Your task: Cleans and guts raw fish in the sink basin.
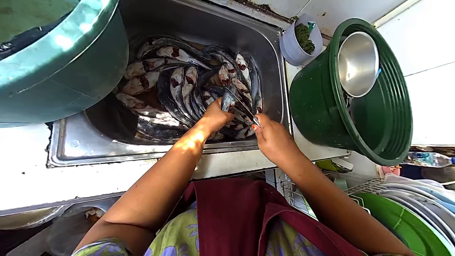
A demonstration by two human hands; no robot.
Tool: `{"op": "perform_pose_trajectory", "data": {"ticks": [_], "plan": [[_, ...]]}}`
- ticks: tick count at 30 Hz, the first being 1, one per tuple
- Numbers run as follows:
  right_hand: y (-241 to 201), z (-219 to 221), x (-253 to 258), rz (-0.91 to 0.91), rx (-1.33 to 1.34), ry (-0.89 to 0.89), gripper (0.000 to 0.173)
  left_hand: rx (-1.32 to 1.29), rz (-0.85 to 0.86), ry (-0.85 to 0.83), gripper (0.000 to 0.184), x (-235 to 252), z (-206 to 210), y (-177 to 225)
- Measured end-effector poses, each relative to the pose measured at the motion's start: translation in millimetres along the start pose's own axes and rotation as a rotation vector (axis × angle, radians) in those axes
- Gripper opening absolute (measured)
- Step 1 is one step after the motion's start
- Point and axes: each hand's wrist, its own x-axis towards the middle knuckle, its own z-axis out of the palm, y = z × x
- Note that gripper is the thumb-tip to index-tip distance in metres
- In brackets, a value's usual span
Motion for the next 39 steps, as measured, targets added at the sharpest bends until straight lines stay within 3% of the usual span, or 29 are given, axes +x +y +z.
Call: {"op": "perform_pose_trajectory", "data": {"ticks": [4,9,12,17,20,26,30,33,36,39], "plan": [[-6,-8,7,0.104,-0.027,-0.145,0.026,0.089,0.006,0.011,0.038,-4,4,2],[-36,-10,40,0.132,0.000,-0.156,0.028,0.197,0.112,0.032,0.041,0,7,-8],[-50,-3,54,0.117,0.011,-0.135,0.027,0.176,0.078,0.143,0.043,3,3,-6],[-30,-5,14,0.109,-0.043,-0.179,0.027,0.067,-0.026,0.260,0.047,0,3,5],[-30,-4,11,0.144,-0.070,-0.224,0.026,0.148,0.010,0.267,0.050,-2,2,6],[-56,-1,64,0.102,-0.022,-0.159,0.028,0.398,0.065,0.195,0.044,1,-2,2],[-21,-5,54,-0.016,0.282,-0.149,0.023,0.270,0.131,0.214,0.056,0,-4,6],[4,-1,28,0.025,0.462,-0.139,0.022,0.156,0.192,0.216,0.059,1,-6,1],[20,5,11,0.001,0.529,-0.042,0.016,0.038,0.255,0.173,0.051,1,-7,-6],[27,7,7,-0.009,0.506,0.017,0.015,-0.156,0.259,0.120,0.030,2,-5,-6]]}}
